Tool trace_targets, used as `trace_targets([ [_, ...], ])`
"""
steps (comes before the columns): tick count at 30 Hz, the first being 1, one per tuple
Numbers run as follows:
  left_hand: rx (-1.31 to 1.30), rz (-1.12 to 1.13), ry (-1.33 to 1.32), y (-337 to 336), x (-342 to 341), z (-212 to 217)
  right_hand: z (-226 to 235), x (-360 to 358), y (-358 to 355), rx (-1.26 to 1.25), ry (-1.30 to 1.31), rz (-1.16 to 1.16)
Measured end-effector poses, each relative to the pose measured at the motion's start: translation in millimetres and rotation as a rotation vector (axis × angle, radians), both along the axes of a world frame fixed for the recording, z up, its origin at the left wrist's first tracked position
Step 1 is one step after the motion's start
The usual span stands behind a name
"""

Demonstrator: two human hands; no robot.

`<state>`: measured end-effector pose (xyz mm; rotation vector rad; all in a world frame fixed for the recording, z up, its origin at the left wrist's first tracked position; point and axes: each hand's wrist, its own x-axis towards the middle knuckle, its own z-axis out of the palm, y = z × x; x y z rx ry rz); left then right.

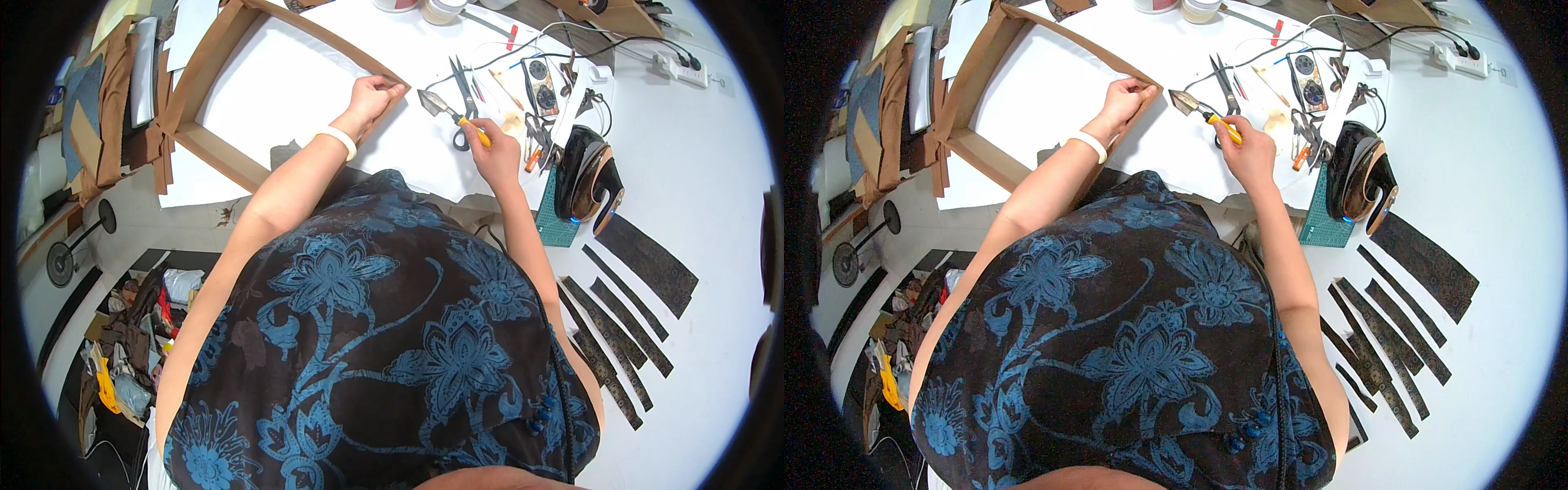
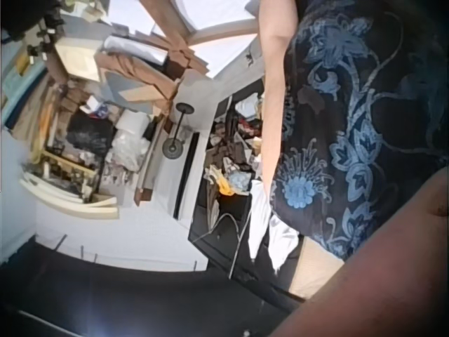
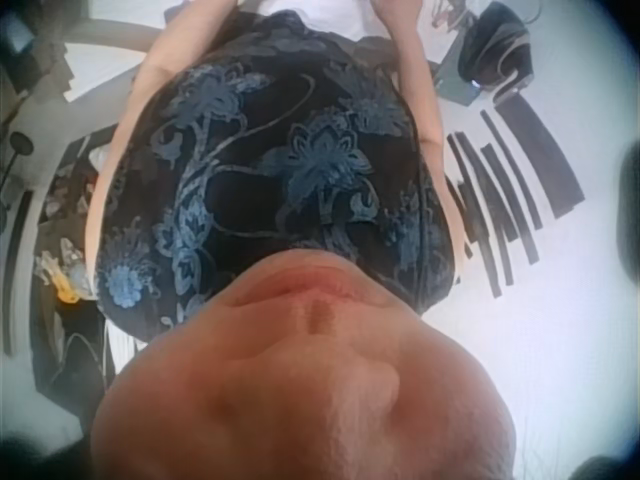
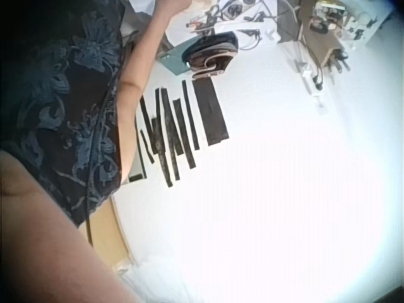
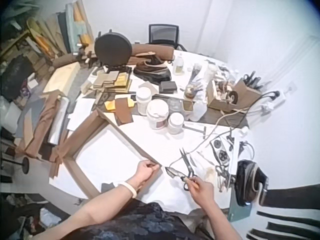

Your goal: The person uses a yellow-handled scraper to smooth and press the edges of a rectangular cardboard frame. They work methodically along the perimeter, applying pressure to the corners and sides to ensure the material is flat and secure. The person occasionally rotates the frame to access different sections.

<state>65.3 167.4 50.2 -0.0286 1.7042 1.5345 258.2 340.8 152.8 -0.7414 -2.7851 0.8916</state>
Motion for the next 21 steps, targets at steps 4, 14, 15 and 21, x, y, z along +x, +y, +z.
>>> trace_targets([
  [4, -0.113, -0.105, 0.2, -1.2, -1.2, -8.9, 5.6, -13.7, 1.9, 0.043, 0.022, 0.05],
  [14, -0.022, -0.067, 0.141, -2.3, -2.4, -10.1, 15.1, -32.8, -1.2, 0.125, -0.081, 0.159],
  [15, -0.029, -0.077, 0.133, -2.5, -4.7, -10.4, 16.6, -35.1, -2.5, 0.145, -0.09, 0.176],
  [21, 0.056, -0.066, 0.017, -3.1, -7.2, -10.7, 16.7, -37.8, -4.9, 0.23, -0.112, 0.227],
])
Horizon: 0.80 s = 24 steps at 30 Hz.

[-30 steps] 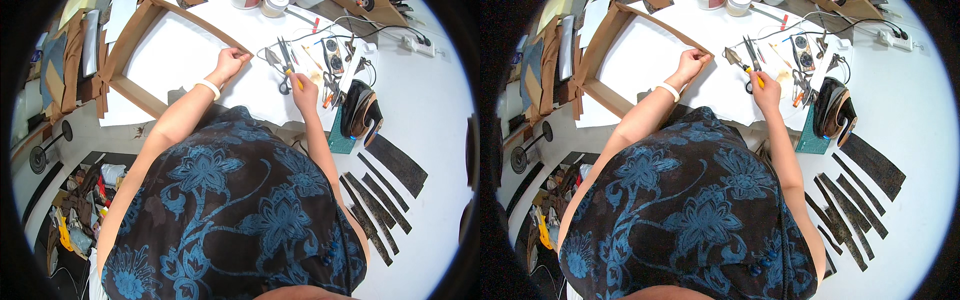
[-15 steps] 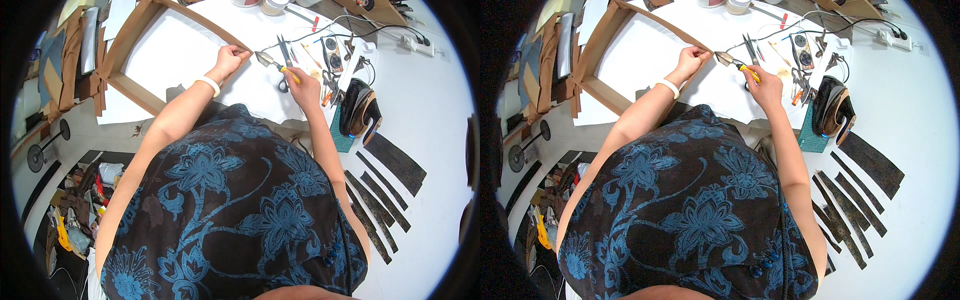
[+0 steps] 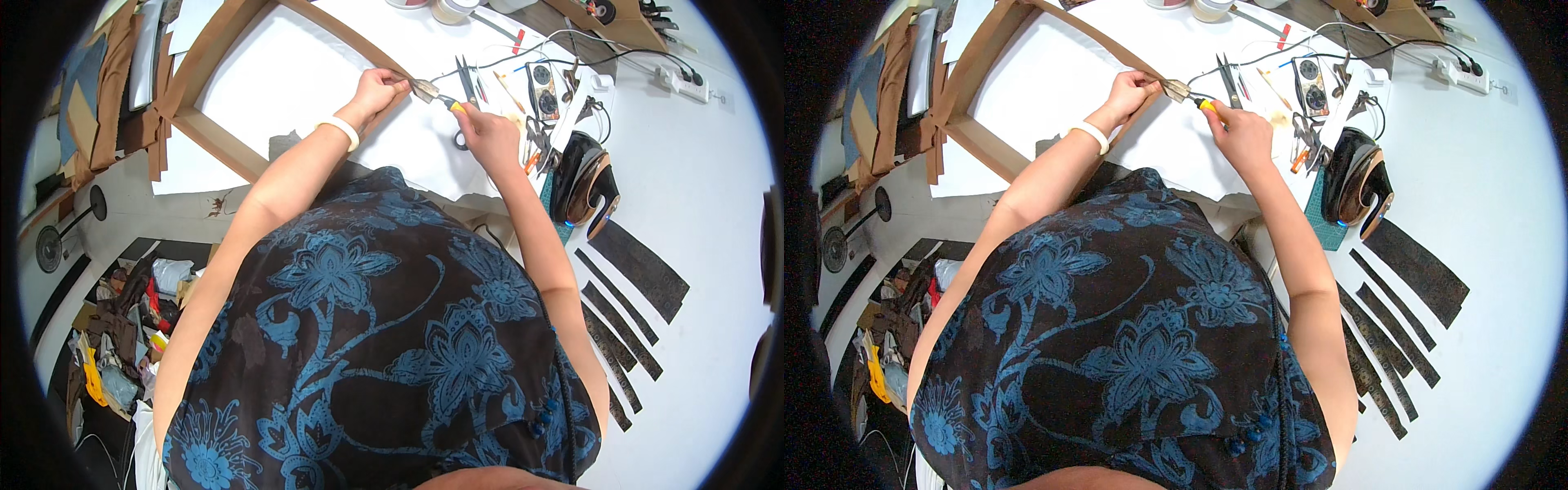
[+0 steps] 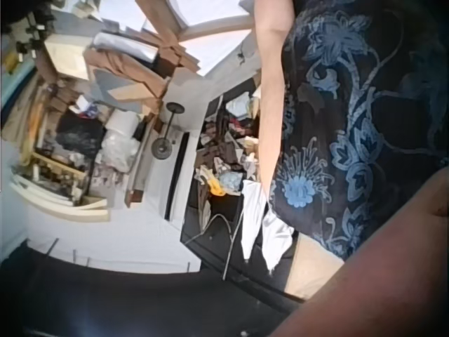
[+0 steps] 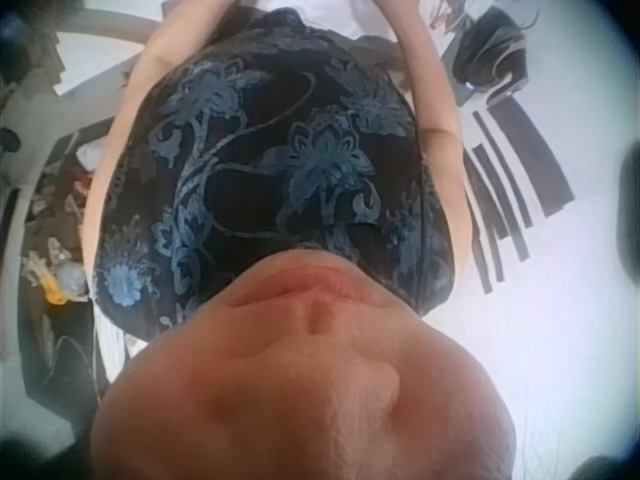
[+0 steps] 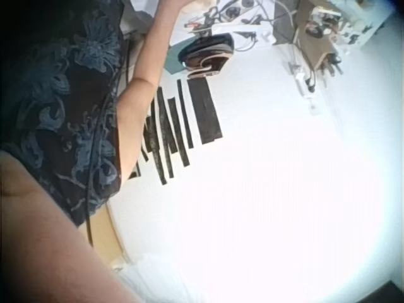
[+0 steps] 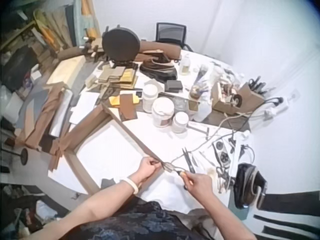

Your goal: The person uses a yellow-handled scraper to smooth and press the edges of a rectangular cardboard frame. They work methodically along the perimeter, applying pressure to the corners and sides to ensure the material is flat and secure. The person occasionally rotates the frame to access different sections.

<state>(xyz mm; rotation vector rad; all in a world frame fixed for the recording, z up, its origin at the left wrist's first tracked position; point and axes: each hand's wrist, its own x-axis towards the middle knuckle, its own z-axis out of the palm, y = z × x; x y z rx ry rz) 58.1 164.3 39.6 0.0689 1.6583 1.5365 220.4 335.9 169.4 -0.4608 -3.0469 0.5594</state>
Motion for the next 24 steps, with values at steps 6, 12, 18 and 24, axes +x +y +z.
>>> trace_targets([
  [6, -0.055, -0.118, -0.296, -16.1, -14.5, 2.4, -2.0, 1.0, -3.4, 0.032, 0.029, 0.024],
  [12, -0.093, -0.144, -0.659, -19.7, -28.7, 25.8, -2.3, 2.9, -8.0, 0.068, 0.028, 0.022],
  [18, 0.037, -0.104, -0.734, -13.0, -31.0, 8.7, -1.5, 3.3, -9.9, -0.016, 0.1, -0.025],
  [24, 0.015, -0.032, -0.668, -8.2, -22.9, -12.5, -5.7, 14.9, -0.7, -0.192, 0.123, -0.346],
])
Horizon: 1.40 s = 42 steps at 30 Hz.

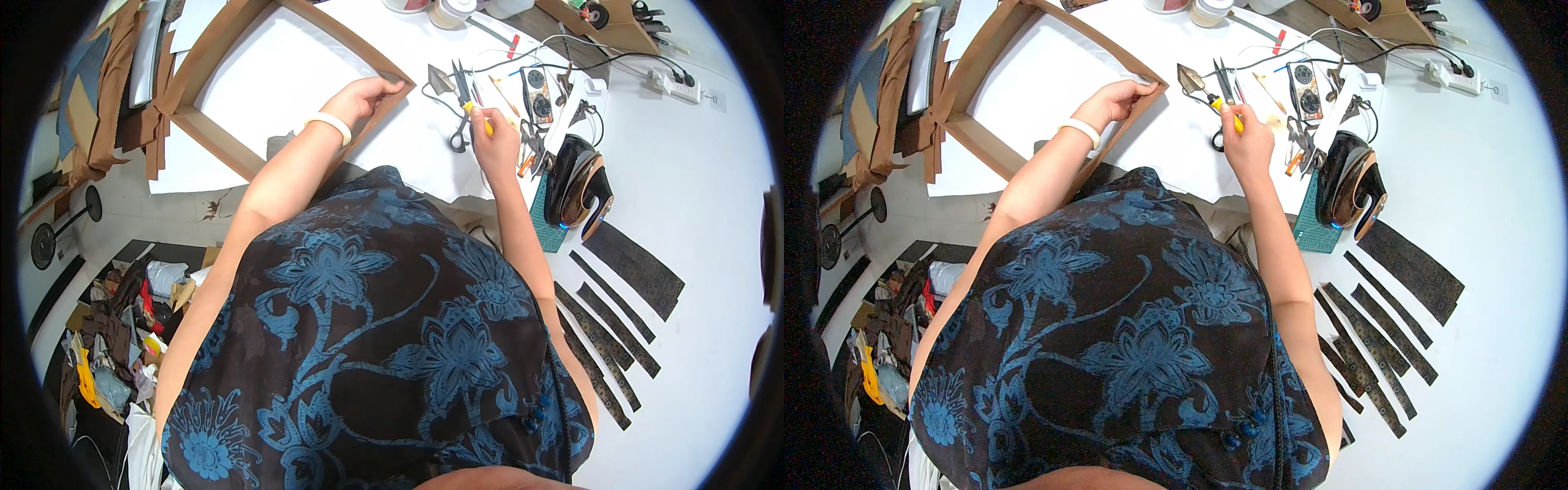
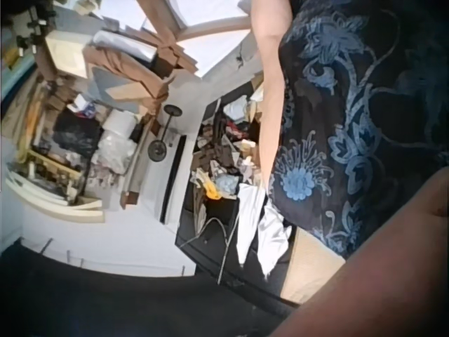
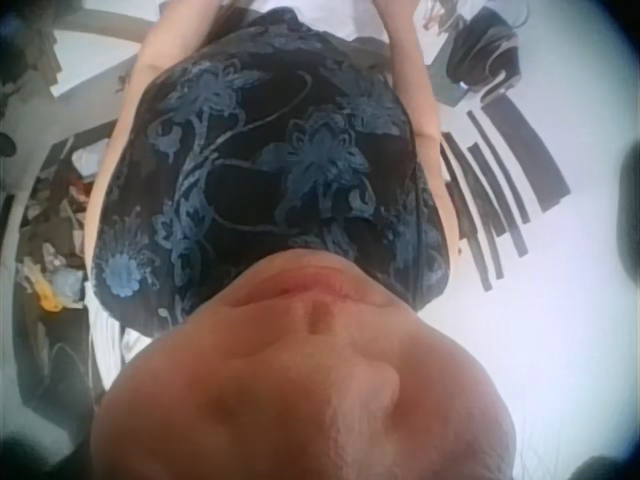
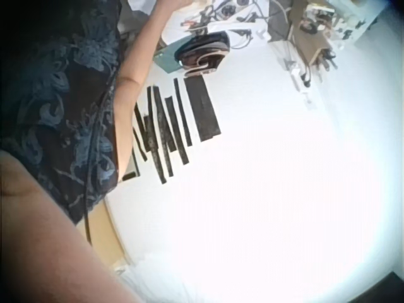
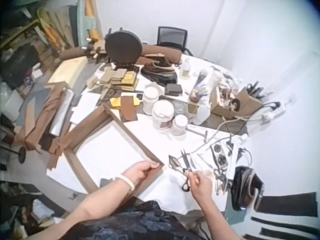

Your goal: The person uses a yellow-handled scraper to smooth and press the edges of a rectangular cardboard frame. They work methodically along the perimeter, applying pressure to the corners and sides to ensure the material is flat and secure. The person occasionally rotates the frame to access different sections.

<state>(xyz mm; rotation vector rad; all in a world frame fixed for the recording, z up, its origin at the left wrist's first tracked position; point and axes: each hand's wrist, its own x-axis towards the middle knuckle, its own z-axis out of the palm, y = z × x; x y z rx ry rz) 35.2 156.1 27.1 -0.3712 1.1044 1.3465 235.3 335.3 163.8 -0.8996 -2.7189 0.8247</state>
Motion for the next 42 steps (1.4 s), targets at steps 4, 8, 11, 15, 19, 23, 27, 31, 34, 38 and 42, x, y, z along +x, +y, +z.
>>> trace_targets([
  [4, -0.007, -0.052, 0.0, -2.7, -1.9, -4.2, 6.4, 4.5, -4.0, 0.044, 0.038, 0.102],
  [8, 0.007, -0.034, -0.017, -1.6, -1.9, -17.0, -0.3, 8.6, -13.7, 0.015, 0.03, 0.152],
  [11, -0.051, -0.063, 0.032, 3.9, -0.3, -7.8, -9.3, 5.5, -19.7, 0.064, -0.001, 0.15],
  [15, -0.035, -0.095, 0.009, 0.0, -3.8, -11.3, 4.5, -5.2, -25.3, 0.109, -0.069, 0.196],
  [19, -0.033, -0.081, -0.008, -0.5, -5.1, -17.8, 8.8, -8.1, -22.2, 0.125, -0.082, 0.233],
  [23, -0.053, -0.042, -0.004, 3.0, -0.8, -8.9, 10.6, -11.3, -23.4, 0.154, -0.116, 0.243],
  [27, -0.092, -0.071, 0.044, 1.4, -6.7, -15.5, 12.0, -13.8, -29.4, 0.162, -0.073, 0.255],
  [31, -0.039, 0.001, 0.018, 6.5, 2.3, -1.8, 8.0, 6.7, -34.9, 0.166, -0.13, 0.249],
  [34, -0.035, -0.055, 0.014, 1.5, -7.7, -2.8, 7.3, -3.1, -40.2, 0.177, -0.079, 0.248],
  [38, 0.06, -0.145, 0.049, -11.9, -10.4, -15.8, 5.8, 5.2, -43.5, 0.178, -0.084, 0.25],
  [42, 0.065, -0.232, 0.038, -43.6, 2.4, 12.7, 7.4, 2.6, -44.0, 0.175, -0.059, 0.233],
])
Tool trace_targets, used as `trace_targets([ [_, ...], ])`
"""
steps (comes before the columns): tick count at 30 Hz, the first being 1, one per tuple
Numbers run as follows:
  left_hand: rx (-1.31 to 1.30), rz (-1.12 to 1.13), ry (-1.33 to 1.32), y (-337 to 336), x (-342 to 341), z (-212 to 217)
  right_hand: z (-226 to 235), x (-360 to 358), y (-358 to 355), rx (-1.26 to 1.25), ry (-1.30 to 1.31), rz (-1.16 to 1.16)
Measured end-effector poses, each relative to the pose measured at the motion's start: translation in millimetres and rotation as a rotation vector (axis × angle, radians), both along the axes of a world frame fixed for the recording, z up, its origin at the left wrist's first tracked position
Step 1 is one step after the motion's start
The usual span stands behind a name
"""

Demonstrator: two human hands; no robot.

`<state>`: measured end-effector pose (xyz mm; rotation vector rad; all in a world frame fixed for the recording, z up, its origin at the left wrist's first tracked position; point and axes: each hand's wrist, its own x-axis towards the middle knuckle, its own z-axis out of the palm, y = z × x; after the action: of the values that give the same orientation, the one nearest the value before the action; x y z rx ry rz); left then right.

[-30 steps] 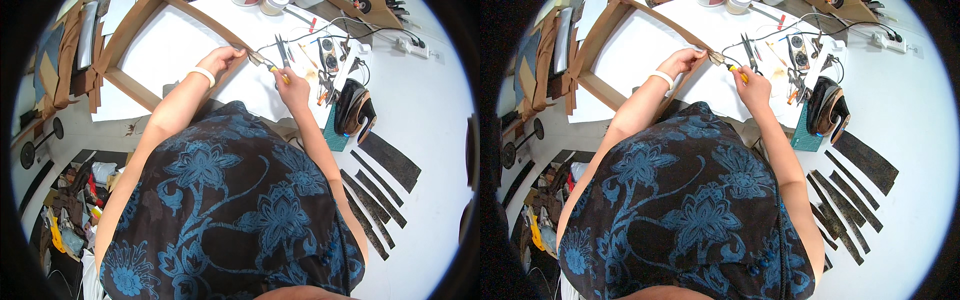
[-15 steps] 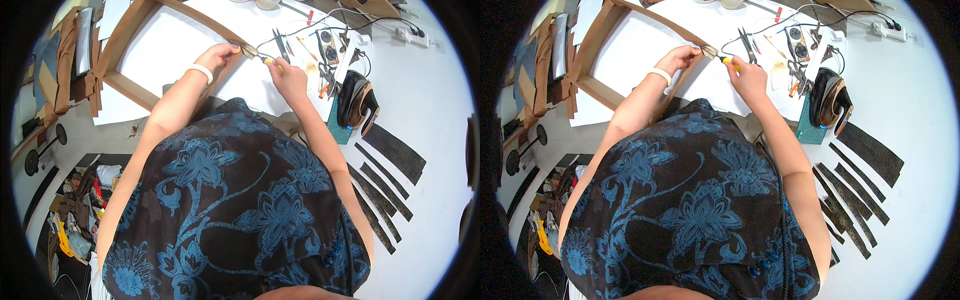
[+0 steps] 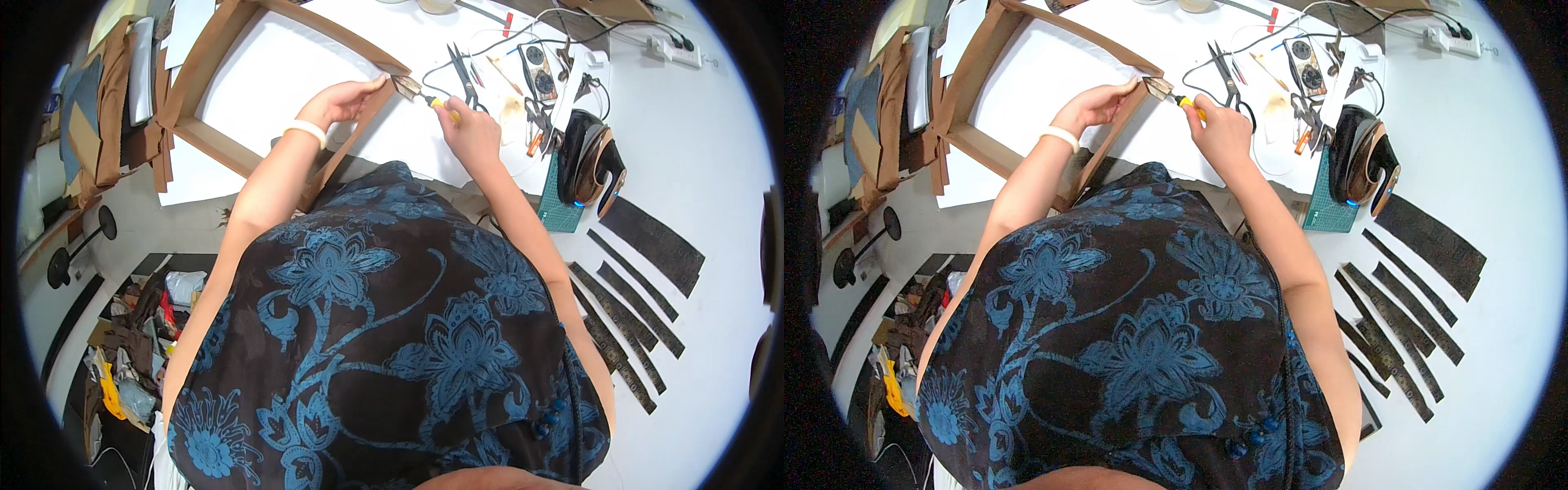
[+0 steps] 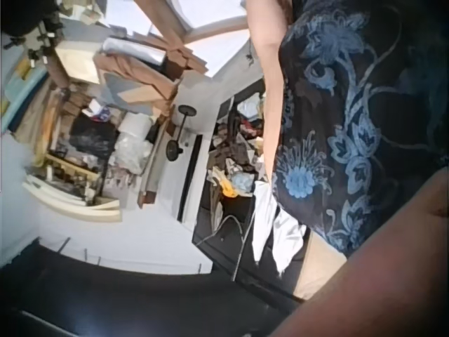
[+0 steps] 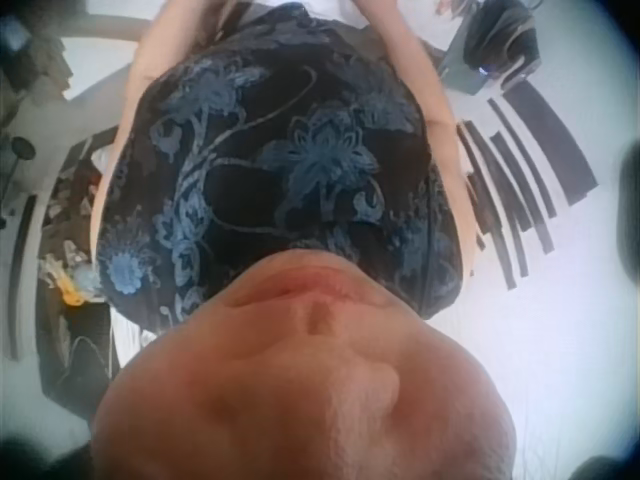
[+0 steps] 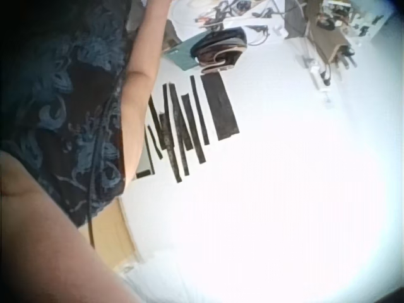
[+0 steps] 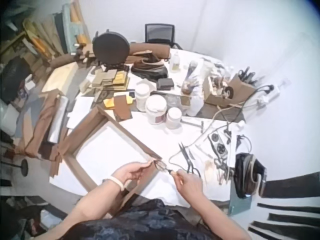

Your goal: The person uses a yellow-handled scraper to smooth and press the edges of a rectangular cardboard frame. They work methodically along the perimeter, applying pressure to the corners and sides to ensure the material is flat and secure. The person occasionally rotates the frame to access different sections.

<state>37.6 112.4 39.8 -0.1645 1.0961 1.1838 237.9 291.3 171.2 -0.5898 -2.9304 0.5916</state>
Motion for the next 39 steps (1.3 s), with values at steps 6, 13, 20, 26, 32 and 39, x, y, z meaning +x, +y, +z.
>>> trace_targets([
  [6, -0.018, 0.173, 0.013, -18.9, 16.2, -12.8, 0.5, 4.7, -4.4, 0.02, -0.057, 0.025],
  [13, -0.041, 0.136, -0.038, -17.0, 11.4, -18.8, 1.5, 11.7, -8.5, 0.036, -0.096, 0.04],
  [20, 0.001, 0.123, -0.072, -19.6, 1.7, -31.3, 2.4, 16.2, -18.9, 0.002, -0.098, 0.045],
  [26, -0.019, 0.113, -0.049, -17.5, 3.8, -21.5, 2.9, 16.2, -30.0, 0.0, -0.092, 0.031],
  [32, -0.004, 0.109, -0.049, -19.8, 4.8, -25.4, 7.7, 15.3, -39.4, 0.007, -0.13, 0.047],
  [39, 0.04, 0.12, -0.098, -20.1, 2.1, -43.5, 9.2, 20.2, -51.6, 0.017, -0.155, 0.05],
])
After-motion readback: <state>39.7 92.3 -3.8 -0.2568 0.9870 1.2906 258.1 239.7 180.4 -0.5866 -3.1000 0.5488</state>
